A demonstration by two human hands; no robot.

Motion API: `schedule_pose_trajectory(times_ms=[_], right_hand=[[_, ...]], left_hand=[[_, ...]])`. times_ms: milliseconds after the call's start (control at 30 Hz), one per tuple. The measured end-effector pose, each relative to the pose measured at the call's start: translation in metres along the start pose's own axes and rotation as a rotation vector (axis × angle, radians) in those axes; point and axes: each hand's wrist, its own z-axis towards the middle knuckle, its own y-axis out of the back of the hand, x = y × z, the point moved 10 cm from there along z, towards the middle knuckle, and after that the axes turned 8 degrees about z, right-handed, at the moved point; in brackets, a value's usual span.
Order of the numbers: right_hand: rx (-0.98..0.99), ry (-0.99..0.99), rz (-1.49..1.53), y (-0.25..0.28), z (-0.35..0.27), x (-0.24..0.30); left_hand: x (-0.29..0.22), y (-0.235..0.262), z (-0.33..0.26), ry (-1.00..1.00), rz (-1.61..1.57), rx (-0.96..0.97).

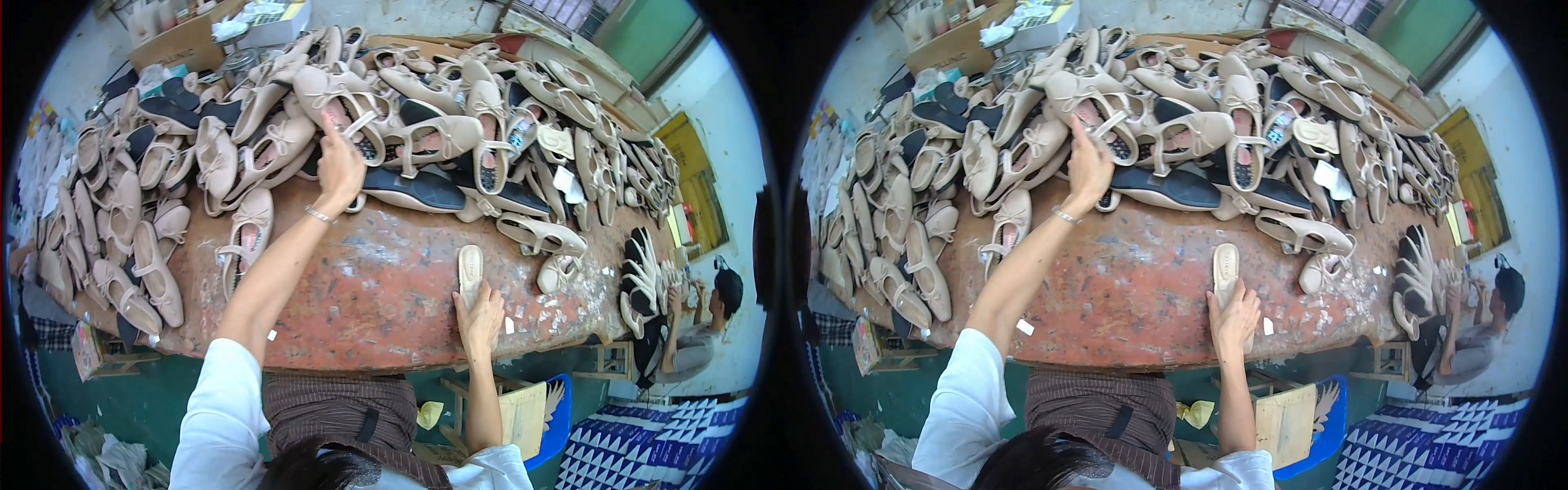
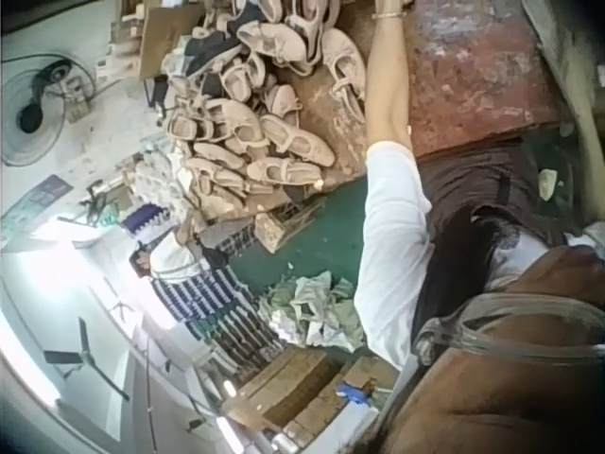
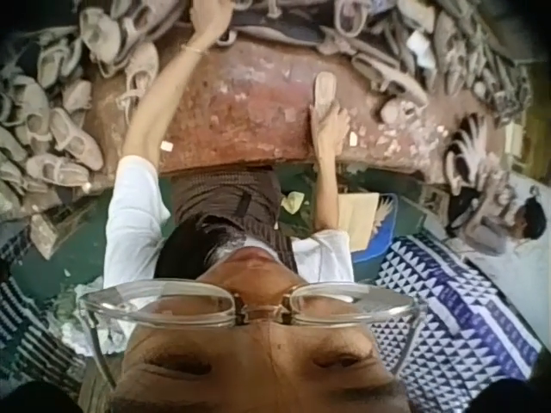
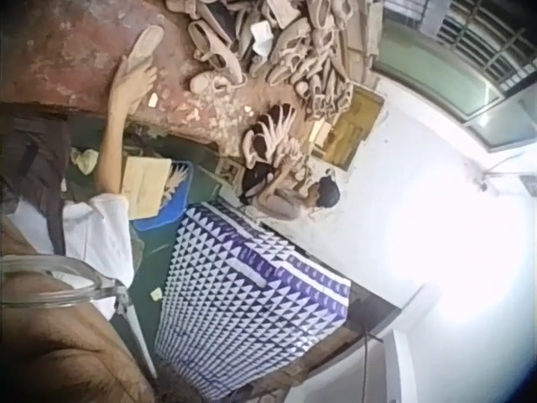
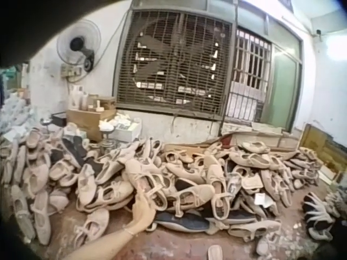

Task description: The person picks up a shoe, inserts a white insole, and presses it into place before picking up a white paper insert to place inside the shoe and smoothing it down.

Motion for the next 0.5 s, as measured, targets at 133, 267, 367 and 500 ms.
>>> schedule_pose_trajectory(times_ms=[133, 267, 367, 500], right_hand=[[-0.060, 0.026, 0.186, 0.008, 0.009, -0.026], [0.018, -0.130, 0.463, 0.012, 0.022, -0.053], [0.087, -0.198, 0.949, 0.009, 0.023, -0.041], [0.217, -0.363, 1.441, 0.011, 0.001, 0.000]], left_hand=[[-0.014, 0.038, -0.028, -0.262, -0.111, 0.016], [-0.019, 0.029, -0.036, -0.167, -0.127, 0.241], [-0.025, -0.008, -0.016, -0.155, 0.037, 0.236], [0.002, -0.002, 0.016, -0.061, -0.015, -0.035]])
